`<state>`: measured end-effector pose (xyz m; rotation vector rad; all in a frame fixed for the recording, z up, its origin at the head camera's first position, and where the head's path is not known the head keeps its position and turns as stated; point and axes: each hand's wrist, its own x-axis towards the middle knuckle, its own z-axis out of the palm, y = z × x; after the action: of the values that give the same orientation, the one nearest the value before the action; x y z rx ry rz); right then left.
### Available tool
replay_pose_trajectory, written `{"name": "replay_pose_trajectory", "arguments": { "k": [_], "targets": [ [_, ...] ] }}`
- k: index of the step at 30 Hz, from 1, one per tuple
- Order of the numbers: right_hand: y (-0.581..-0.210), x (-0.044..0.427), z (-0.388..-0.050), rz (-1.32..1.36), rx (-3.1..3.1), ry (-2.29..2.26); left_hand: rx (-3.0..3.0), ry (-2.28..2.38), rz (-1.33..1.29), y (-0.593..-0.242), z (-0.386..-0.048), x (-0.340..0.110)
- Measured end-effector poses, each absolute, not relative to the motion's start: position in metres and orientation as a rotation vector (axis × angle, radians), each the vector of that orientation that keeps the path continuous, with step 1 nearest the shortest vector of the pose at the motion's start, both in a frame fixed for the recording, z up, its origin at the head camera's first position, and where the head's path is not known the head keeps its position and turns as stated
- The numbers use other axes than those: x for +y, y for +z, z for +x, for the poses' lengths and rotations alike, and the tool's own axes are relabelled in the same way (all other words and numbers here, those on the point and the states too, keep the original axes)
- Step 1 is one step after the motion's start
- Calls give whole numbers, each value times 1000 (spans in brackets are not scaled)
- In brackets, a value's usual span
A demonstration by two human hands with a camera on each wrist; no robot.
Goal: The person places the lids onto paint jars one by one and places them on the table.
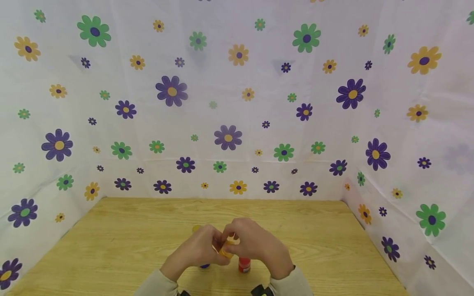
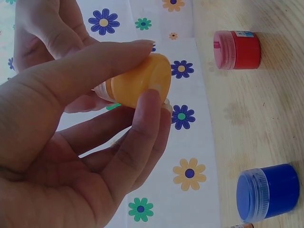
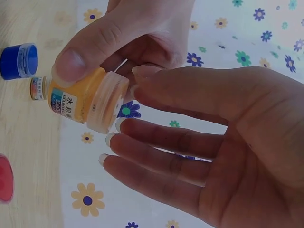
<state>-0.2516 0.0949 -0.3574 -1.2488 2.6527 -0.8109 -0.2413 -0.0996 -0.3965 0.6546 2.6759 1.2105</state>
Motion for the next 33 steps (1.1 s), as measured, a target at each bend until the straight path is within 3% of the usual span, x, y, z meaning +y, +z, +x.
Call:
{"name": "replay_pose_trajectory", "arguments": {
  "k": [33],
  "targets": [
    [-358, 93, -252, -1267, 2571, -863, 2694, 1203, 661, -396, -241, -100]
  ]
}}
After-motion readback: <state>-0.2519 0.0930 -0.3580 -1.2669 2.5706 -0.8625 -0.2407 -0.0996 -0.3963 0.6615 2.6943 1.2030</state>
